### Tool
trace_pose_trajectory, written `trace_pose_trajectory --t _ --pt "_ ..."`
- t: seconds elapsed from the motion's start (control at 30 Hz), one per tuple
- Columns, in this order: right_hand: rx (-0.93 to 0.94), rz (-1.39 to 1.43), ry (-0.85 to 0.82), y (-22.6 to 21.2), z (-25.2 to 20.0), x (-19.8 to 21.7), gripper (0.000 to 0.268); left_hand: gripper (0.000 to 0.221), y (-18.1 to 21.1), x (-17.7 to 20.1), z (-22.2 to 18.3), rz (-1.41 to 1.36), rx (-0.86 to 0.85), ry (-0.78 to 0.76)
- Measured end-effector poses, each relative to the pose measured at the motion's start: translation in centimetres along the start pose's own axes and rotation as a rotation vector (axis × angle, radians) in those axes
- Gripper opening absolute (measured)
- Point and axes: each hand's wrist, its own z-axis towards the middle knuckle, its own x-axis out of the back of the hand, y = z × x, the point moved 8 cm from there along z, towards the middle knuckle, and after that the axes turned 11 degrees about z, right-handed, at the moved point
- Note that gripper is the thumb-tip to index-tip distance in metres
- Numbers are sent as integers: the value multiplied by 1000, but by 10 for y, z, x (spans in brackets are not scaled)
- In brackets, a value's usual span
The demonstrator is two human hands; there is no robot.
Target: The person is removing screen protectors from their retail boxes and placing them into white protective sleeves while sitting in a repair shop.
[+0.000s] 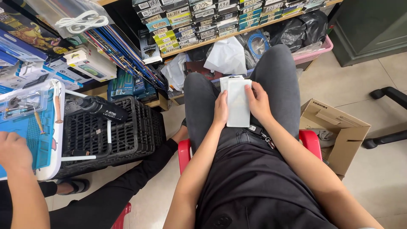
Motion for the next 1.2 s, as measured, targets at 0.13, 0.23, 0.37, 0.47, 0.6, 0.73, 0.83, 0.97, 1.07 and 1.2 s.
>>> trace_pose_trajectory --t 0.13,0.23,0.37,0.47,0.6,0.73,0.83,0.97,1.07,1.2 --pt "61 19 28 -24 -5 10 27 63 14 -4 -7 23 16 -30" --pt "49 47 16 -17 2 15 29 62 0 -5 2 89 18 -20" --pt "-8 97 6 -22 9 16 26 66 5 4 -1 80 69 50" --pt "-84 147 -4 -17 17 18 24 64 13 7 2 62 86 79" --pt "-226 204 -133 3 16 14 22 63 3 12 5 30 98 72" --pt "-245 197 -199 -23 8 3 20 58 -2 10 6 51 88 79" --pt "-186 203 -127 -26 11 7 16 57 -16 11 12 66 69 105" --pt "-162 336 12 -18 19 18 21 67 -4 18 7 66 72 134" --pt "-178 416 97 -20 18 28 24 71 16 19 -2 52 64 152" --pt "-216 426 98 -13 19 29 27 56 11 17 7 -12 -155 150"
